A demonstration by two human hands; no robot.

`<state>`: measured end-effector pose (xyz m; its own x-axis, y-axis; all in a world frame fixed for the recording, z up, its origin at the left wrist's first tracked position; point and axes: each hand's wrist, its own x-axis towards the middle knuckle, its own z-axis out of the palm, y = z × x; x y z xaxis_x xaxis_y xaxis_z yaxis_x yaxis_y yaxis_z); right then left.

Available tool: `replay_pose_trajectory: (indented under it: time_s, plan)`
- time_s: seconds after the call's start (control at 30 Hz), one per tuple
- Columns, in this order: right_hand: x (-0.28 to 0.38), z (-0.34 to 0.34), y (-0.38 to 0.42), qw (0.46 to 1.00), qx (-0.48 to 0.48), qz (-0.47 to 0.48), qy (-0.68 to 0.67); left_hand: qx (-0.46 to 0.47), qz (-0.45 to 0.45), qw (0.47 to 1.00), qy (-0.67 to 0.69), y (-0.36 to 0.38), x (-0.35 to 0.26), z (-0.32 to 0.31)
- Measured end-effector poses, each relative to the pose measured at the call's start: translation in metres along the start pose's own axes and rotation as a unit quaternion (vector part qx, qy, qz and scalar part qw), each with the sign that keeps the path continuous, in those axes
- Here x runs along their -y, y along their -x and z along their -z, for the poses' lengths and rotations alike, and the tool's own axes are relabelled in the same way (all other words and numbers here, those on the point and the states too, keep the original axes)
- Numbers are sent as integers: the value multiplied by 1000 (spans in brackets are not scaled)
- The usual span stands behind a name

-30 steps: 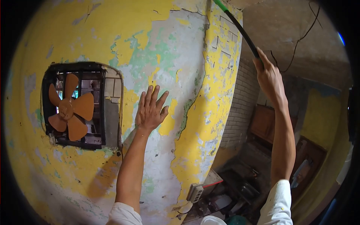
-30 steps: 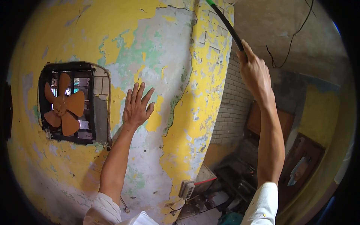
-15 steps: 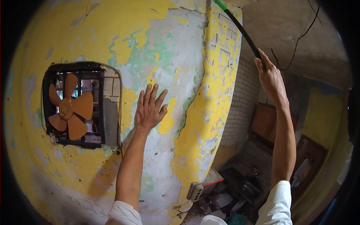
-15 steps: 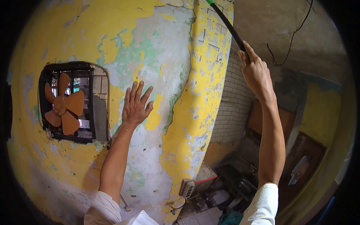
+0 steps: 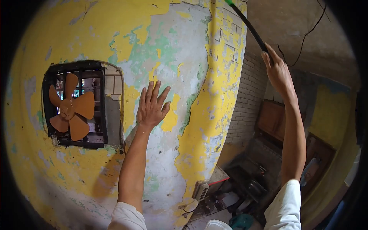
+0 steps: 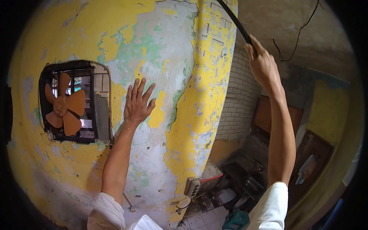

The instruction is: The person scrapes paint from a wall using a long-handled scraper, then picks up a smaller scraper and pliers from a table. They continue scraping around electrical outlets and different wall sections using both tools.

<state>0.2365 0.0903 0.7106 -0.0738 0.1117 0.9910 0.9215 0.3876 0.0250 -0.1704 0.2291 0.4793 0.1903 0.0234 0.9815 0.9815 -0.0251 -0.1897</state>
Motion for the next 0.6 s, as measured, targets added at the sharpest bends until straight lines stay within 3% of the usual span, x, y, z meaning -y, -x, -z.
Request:
replay_pose_trajectory:
  time_s: [0.13,0.2,0.23,0.3,0.4,0.43,0.47,0.53,0.57,0.6]
  plan:
    - [-17,-9,-15,999,-18,32,7,-2,6,1000,5,1,-4,-2]
    - [15,-4,-33,992,59,-109,-26,19,15,1000,-4,-1,-2,0]
    - [10,-6,-24,991,63,-114,-27,11,12,1000,-1,0,-1,-3]
    - [-4,-7,-2,1000,8,16,-17,9,5,1000,0,5,-1,-4]
    - [-22,-14,6,1000,5,9,5,2,10,1000,12,2,1,-5]
    - [-20,-16,-12,998,-31,56,-3,-3,9,1000,-1,3,-1,-6]
    - [-19,-13,-30,1000,-11,20,-5,-11,11,1000,-16,0,-2,-8]
    - [37,11,-40,984,86,-147,-50,1,7,1000,-4,1,-1,-6]
    - [29,6,-33,983,88,-152,-53,2,3,1000,-7,0,1,-6]
    - [15,0,-21,995,50,-79,-24,1,3,1000,-8,1,1,-5]
